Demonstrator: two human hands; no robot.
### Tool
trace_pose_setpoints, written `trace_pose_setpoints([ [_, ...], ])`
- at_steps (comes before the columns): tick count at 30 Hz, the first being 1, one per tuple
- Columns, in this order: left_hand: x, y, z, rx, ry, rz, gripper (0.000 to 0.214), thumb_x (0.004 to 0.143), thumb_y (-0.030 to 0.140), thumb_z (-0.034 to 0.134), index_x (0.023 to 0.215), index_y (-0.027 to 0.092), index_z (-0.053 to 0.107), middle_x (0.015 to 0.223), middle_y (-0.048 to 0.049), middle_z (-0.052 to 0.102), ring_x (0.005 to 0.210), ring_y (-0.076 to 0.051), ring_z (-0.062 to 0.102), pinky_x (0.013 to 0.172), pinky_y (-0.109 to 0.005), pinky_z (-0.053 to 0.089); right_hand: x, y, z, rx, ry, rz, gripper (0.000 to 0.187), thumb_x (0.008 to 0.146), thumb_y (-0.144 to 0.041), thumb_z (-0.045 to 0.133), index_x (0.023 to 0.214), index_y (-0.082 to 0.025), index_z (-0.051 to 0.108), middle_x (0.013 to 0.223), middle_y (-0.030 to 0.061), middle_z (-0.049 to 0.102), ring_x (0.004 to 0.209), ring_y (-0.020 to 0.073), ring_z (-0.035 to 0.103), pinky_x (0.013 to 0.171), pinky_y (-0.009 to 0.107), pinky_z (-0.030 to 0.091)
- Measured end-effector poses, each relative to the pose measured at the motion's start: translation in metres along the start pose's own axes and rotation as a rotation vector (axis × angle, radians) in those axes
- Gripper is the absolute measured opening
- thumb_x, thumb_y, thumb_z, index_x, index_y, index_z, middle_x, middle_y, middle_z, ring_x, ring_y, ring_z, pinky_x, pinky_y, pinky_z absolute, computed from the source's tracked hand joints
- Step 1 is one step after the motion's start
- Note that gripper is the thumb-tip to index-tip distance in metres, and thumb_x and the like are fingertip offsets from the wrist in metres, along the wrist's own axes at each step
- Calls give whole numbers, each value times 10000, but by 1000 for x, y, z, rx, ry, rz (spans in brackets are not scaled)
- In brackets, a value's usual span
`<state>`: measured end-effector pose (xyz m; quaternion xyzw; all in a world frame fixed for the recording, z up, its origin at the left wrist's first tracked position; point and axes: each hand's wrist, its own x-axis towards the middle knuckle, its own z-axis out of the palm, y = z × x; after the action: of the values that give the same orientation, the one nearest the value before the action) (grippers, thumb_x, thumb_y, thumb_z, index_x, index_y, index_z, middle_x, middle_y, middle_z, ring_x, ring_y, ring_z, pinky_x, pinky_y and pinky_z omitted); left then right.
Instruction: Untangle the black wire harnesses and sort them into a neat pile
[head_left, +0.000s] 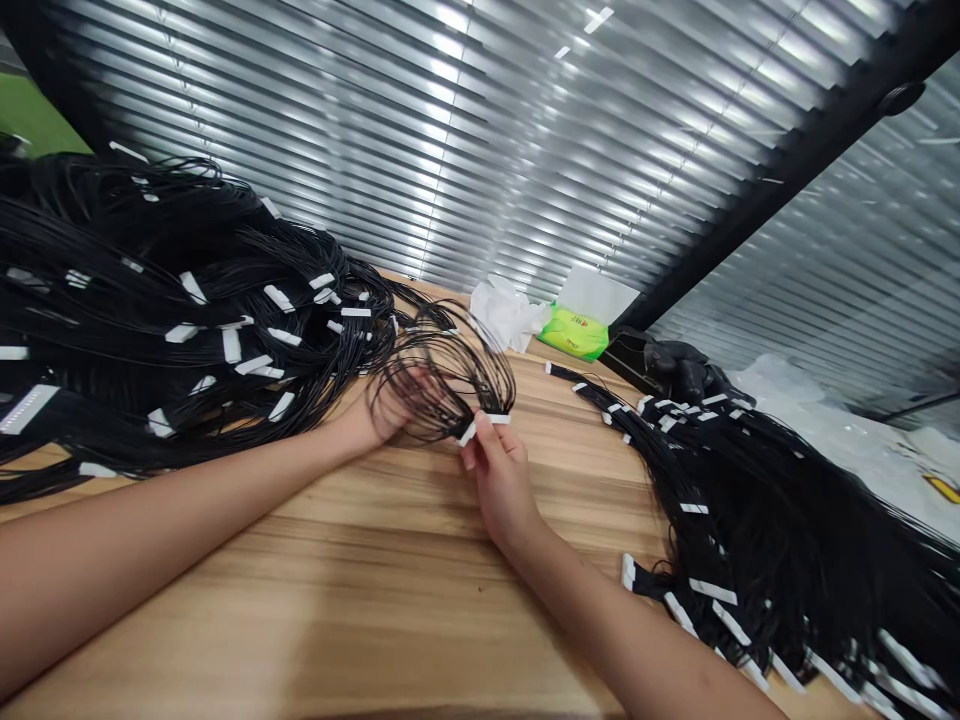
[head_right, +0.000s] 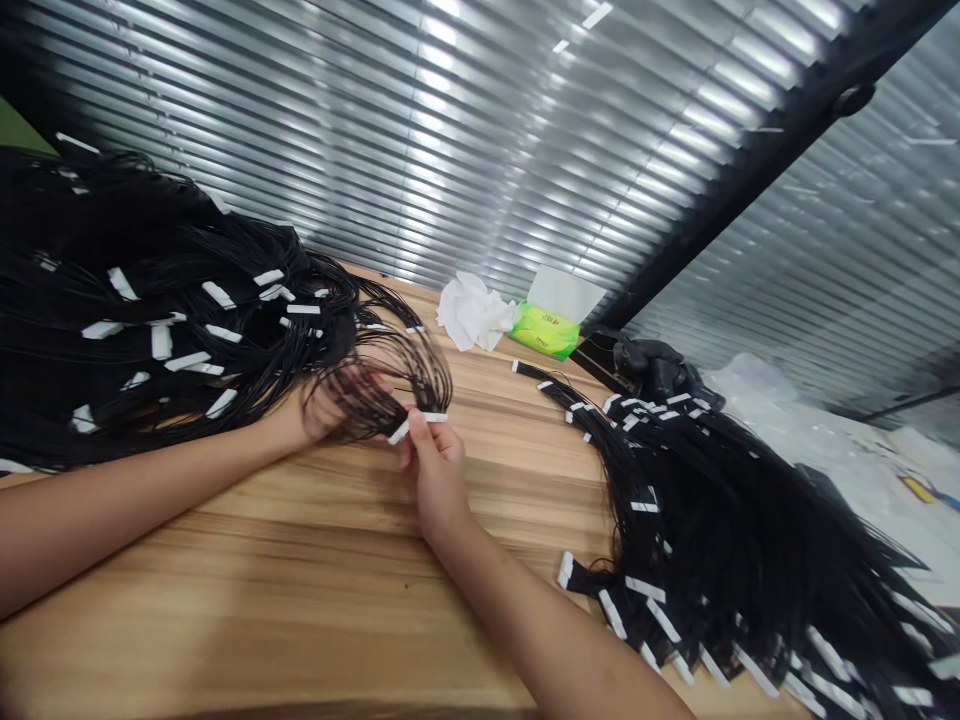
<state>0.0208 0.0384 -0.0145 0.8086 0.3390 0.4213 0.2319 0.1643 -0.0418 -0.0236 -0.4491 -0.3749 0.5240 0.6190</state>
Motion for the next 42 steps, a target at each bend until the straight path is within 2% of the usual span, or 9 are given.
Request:
trace_pose_setpoints([
  [3, -3, 0, 2, -69, -101, -27, 339, 921, 433, 494, 981, 172, 702, 874, -34, 746, 802, -164, 675, 708, -296, 547, 6, -2, -3, 35, 156, -47, 376, 748, -516, 654, 634, -200, 487, 496, -83, 389, 488, 91, 304, 513, 255, 252],
  [6, -10, 12, -3, -11, -174, -2, 268, 888, 401, 551, 852, 211, 736, 821, -4, 749, 742, -151, 672, 682, -267, 506, 10, -3, -5, 55, 226, -47, 379, 739, -524, 663, 665, -204, 473, 511, -86, 387, 495, 91, 306, 518, 252, 262],
  [10, -14, 25, -10, 193, -67, 206, 192, 874, 341, 585, 803, 226, 722, 743, 14, 725, 680, -131, 635, 676, -264, 440, 9, -2, -5, 0, 221, -65, 405, 747, -561, 638, 658, -202, 475, 509, -81, 395, 494, 93, 319, 524, 256, 281],
  [15, -13, 24, -12, 291, 75, 247, 173, 887, 354, 588, 953, 247, 706, 901, -9, 712, 872, -154, 627, 768, -286, 419, 7, -1, -3, -66, 187, -75, 409, 763, -580, 609, 669, -196, 503, 510, -72, 401, 488, 94, 323, 493, 250, 271],
  [21, -14, 21, -13, 348, 42, 293, 197, 924, 329, 534, 968, 272, 717, 928, -7, 701, 895, -156, 609, 768, -295, 392, 5, -2, -4, -126, 156, -66, 402, 779, -567, 599, 675, -183, 542, 494, -63, 423, 482, 96, 332, 488, 250, 280],
  [29, -12, 25, -12, 307, -12, 225, 235, 938, 348, 503, 938, 245, 714, 956, -10, 703, 893, -156, 612, 786, -294, 402, 5, -2, -4, -149, 156, -66, 358, 801, -508, 604, 669, -181, 542, 493, -65, 432, 485, 95, 341, 496, 250, 278],
  [33, -10, 27, -12, 204, -115, 45, 289, 970, 334, 415, 908, 188, 657, 929, -25, 677, 884, -164, 598, 770, -286, 411, 4, -3, -4, -210, 154, -75, 341, 795, -493, 609, 674, -178, 563, 494, -62, 438, 477, 97, 351, 485, 249, 283],
  [36, -9, 28, -11, 166, -167, -63, 253, 948, 359, 453, 861, 181, 611, 864, -13, 643, 802, -162, 570, 698, -272, 394, 4, -4, -5, -225, 156, -84, 342, 791, -499, 608, 684, -176, 569, 493, -63, 444, 472, 97, 357, 477, 244, 290],
  [42, -8, 26, -10, 329, -178, 44, 217, 955, 334, 450, 846, 180, 559, 890, -15, 620, 847, -182, 544, 759, -306, 350, 4, -2, -6, -217, 150, -87, 346, 783, -505, 617, 688, -177, 565, 490, -67, 442, 470, 96, 372, 473, 234, 311],
])
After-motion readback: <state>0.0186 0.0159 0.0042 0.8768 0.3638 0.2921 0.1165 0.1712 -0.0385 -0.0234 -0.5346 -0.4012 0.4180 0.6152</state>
